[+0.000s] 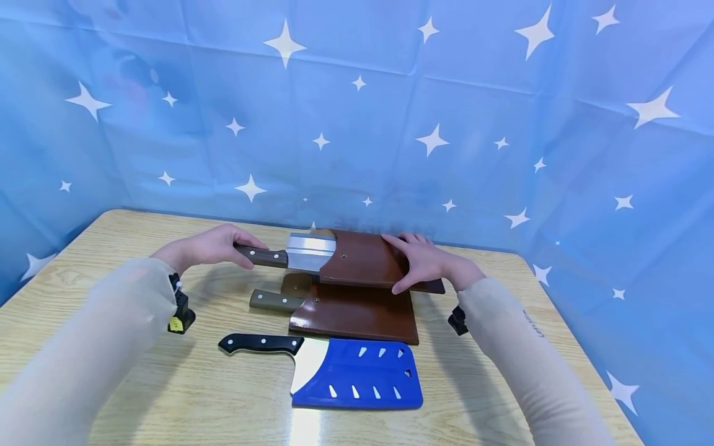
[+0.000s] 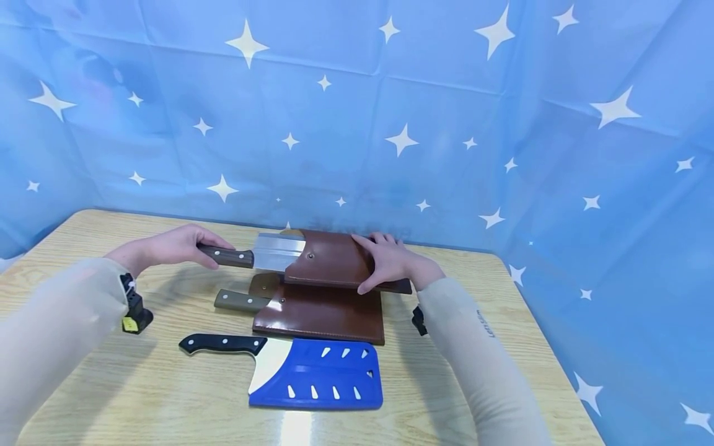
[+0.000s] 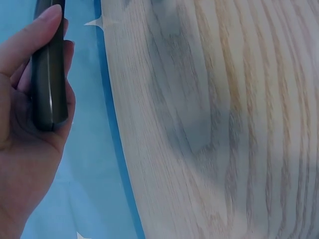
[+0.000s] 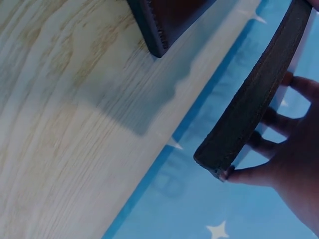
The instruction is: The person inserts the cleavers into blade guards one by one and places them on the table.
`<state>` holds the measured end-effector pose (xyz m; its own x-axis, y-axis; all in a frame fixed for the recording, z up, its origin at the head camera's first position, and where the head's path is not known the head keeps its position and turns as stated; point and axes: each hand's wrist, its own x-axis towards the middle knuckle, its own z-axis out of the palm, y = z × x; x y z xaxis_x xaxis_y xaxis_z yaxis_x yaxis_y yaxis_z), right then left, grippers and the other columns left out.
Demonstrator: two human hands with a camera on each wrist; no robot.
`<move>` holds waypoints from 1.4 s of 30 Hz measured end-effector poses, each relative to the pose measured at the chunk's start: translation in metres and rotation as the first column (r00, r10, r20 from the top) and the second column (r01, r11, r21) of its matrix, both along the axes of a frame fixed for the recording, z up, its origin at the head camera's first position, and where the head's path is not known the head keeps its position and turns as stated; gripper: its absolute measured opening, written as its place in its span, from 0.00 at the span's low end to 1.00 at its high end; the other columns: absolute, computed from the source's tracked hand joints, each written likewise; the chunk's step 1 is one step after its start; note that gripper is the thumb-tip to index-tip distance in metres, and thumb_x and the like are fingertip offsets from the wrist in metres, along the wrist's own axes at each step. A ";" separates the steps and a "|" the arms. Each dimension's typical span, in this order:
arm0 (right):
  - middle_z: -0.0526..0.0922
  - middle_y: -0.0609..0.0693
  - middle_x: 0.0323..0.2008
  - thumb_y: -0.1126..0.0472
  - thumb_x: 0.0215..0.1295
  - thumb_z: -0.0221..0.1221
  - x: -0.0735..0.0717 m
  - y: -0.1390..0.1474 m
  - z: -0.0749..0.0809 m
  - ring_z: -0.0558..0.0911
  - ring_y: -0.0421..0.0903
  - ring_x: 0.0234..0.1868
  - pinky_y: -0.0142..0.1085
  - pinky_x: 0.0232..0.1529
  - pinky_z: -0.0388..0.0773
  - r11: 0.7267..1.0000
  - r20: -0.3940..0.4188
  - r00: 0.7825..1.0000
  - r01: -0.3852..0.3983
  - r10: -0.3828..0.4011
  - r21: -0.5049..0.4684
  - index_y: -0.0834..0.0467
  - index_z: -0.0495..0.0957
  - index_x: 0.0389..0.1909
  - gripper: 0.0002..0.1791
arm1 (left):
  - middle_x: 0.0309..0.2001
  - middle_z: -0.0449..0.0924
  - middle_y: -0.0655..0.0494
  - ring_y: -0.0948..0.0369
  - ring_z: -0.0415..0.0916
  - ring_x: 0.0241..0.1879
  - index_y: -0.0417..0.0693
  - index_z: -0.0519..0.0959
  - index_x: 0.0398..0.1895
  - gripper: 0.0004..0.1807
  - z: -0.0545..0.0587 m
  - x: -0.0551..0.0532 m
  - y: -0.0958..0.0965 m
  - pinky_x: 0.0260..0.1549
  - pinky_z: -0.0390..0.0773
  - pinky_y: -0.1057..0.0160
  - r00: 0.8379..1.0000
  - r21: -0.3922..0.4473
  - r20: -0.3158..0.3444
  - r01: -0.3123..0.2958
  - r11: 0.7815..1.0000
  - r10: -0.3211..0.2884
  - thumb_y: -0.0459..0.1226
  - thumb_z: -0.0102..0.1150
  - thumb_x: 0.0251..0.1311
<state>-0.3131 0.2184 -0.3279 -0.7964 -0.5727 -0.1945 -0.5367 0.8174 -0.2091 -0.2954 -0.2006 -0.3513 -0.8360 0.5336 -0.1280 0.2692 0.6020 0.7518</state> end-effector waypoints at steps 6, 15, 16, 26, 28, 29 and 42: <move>0.54 0.62 0.69 0.39 0.41 0.70 0.001 -0.005 0.002 0.53 0.64 0.67 0.66 0.62 0.49 1.000 -0.009 1.000 -0.006 0.006 -0.001 0.50 0.47 0.74 0.61 | 0.50 0.81 0.46 0.62 0.79 0.39 0.42 0.77 0.55 0.23 0.002 -0.001 0.010 0.45 0.73 0.62 1.000 -0.021 -0.003 -0.011 1.000 0.011 0.33 0.63 0.53; 0.55 0.61 0.68 0.40 0.41 0.70 0.001 -0.013 0.002 0.55 0.63 0.66 0.66 0.62 0.49 1.000 -0.014 1.000 -0.016 0.016 -0.011 0.49 0.47 0.74 0.60 | 0.49 0.81 0.46 0.63 0.78 0.38 0.42 0.77 0.55 0.24 0.005 -0.004 0.023 0.42 0.74 0.63 1.000 -0.009 -0.024 0.002 1.000 -0.002 0.33 0.65 0.52; 0.55 0.61 0.67 0.40 0.41 0.70 0.001 -0.014 0.002 0.55 0.63 0.66 0.66 0.62 0.49 1.000 -0.013 1.000 -0.016 0.015 -0.014 0.49 0.47 0.74 0.60 | 0.49 0.81 0.45 0.63 0.78 0.38 0.42 0.77 0.55 0.24 0.006 -0.004 0.025 0.41 0.74 0.64 1.000 -0.005 -0.030 0.010 1.000 -0.010 0.33 0.65 0.52; 0.53 0.61 0.69 0.39 0.41 0.69 0.000 -0.023 0.007 0.53 0.62 0.67 0.65 0.62 0.49 1.000 -0.008 1.000 -0.019 0.019 -0.012 0.49 0.46 0.74 0.61 | 0.54 0.78 0.42 0.61 0.76 0.40 0.42 0.76 0.56 0.24 0.011 -0.010 0.038 0.40 0.73 0.64 0.999 0.014 -0.034 0.038 0.999 -0.037 0.32 0.63 0.54; 0.53 0.61 0.68 0.39 0.41 0.70 0.000 -0.023 0.008 0.53 0.62 0.67 0.65 0.62 0.49 1.000 -0.006 1.000 -0.018 0.018 -0.012 0.49 0.46 0.74 0.61 | 0.55 0.77 0.42 0.61 0.76 0.41 0.42 0.76 0.57 0.24 0.011 -0.010 0.039 0.40 0.73 0.64 0.999 0.012 -0.032 0.034 0.999 -0.034 0.31 0.63 0.54; 0.53 0.60 0.68 0.39 0.40 0.70 0.000 -0.023 0.008 0.53 0.61 0.67 0.65 0.62 0.49 1.000 -0.005 1.000 -0.018 0.018 -0.012 0.49 0.46 0.74 0.61 | 0.55 0.77 0.42 0.61 0.76 0.41 0.42 0.76 0.57 0.24 0.011 -0.011 0.039 0.39 0.73 0.64 0.999 0.015 -0.031 0.034 0.999 -0.034 0.31 0.63 0.54; 0.55 0.58 0.67 0.37 0.41 0.69 -0.003 -0.034 0.009 0.55 0.59 0.66 0.61 0.63 0.52 1.000 -0.007 1.000 -0.025 0.025 -0.011 0.46 0.45 0.74 0.61 | 0.51 0.78 0.42 0.61 0.74 0.38 0.40 0.77 0.55 0.23 0.013 -0.015 0.054 0.37 0.74 0.64 0.999 0.040 -0.025 0.033 0.999 -0.032 0.32 0.64 0.53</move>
<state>-0.3160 0.1839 -0.3194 -0.7833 -0.5943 -0.1826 -0.5581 0.8015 -0.2147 -0.3103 -0.1468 -0.3383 -0.8207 0.5649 -0.0860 0.3063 0.5620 0.7684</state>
